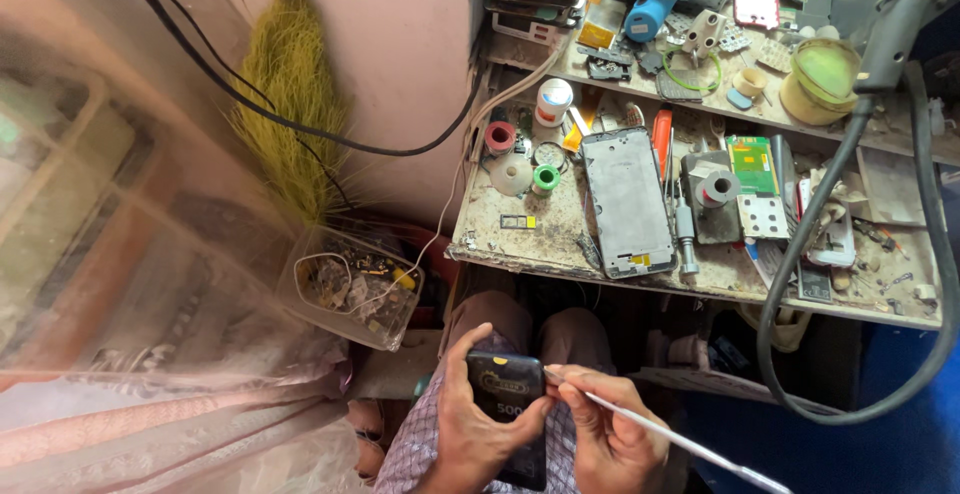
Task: The person uses a metal prying tool to separate the back cover of a smartphone. They carefully pry along the edges and then lift the cover off, revealing the internal battery and components.
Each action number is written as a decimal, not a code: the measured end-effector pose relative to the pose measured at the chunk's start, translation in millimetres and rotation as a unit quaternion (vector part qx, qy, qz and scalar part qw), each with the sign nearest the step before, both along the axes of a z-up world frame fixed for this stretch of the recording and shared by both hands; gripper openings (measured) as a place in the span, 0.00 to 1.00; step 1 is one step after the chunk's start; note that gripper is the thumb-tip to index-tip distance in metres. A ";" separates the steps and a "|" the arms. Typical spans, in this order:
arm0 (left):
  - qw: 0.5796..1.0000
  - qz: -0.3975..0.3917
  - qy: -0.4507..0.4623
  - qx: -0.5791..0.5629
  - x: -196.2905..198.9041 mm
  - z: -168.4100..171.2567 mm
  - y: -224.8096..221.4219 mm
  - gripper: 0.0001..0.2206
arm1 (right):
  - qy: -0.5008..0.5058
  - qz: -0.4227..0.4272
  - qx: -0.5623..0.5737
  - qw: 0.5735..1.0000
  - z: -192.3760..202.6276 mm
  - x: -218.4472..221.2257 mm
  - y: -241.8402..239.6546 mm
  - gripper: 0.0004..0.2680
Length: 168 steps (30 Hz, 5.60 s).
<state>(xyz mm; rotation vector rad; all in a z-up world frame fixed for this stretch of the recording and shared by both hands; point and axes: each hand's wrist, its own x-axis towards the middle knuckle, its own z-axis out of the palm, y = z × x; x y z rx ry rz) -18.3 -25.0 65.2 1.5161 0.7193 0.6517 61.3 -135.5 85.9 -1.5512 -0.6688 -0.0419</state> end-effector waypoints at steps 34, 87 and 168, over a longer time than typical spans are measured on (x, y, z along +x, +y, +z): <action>0.767 -0.395 0.054 -0.502 -62.1 -66.6 46.8 0.27 | 0.222 0.125 -0.295 0.921 -24.3 32.2 -89.8 0.08; 0.688 -0.712 0.119 -0.069 -24.2 -27.4 33.1 0.33 | 0.387 0.100 -0.117 0.909 -59.8 -15.8 -162.2 0.03; 0.773 -0.531 0.122 -0.324 -56.0 -85.0 32.2 0.31 | 0.439 -0.006 0.020 0.898 -69.8 -41.4 -116.2 0.06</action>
